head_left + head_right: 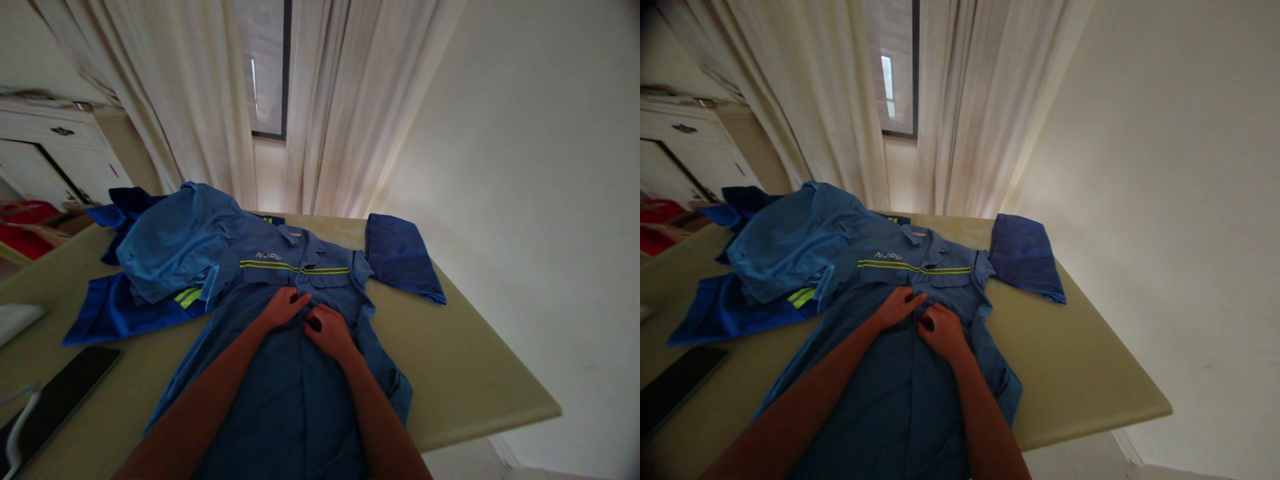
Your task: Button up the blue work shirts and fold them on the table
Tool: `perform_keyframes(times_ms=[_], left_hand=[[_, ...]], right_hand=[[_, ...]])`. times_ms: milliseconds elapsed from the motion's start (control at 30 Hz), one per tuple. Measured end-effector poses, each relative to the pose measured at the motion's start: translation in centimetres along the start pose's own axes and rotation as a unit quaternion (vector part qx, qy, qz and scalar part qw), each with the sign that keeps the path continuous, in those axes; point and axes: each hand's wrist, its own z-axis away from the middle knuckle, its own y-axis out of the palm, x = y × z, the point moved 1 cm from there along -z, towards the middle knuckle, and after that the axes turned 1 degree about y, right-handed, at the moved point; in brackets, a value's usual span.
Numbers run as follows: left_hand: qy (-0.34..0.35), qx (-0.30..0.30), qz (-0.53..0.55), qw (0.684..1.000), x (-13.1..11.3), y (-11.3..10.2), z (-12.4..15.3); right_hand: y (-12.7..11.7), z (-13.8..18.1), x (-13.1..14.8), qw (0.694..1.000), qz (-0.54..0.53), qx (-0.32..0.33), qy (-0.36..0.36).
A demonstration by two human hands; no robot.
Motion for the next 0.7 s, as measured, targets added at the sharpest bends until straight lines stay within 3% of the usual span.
perform_keyframes(times_ms=[100,300,533,700], left_hand=[[0.019,0.042,-0.023,0.999,0.0,-0.1,0.1],[0.018,-0.011,-0.025,0.999,0.2,0.5,-0.1],[0.033,-0.014,-0.002,0.999,0.2,0.7,-0.1],[0.017,-0.027,0.059,0.998,0.6,0.5,-0.5]], right_hand=[[0.0,-0.1,0.0,1.000,-0.017,0.003,0.006],[-0.1,-0.3,-0.4,0.996,-0.084,-0.021,-0.008],[1.1,-0.9,-0.5,0.994,-0.104,-0.024,0.029],[1.8,-0.8,0.1,0.990,-0.096,-0.083,0.055]])
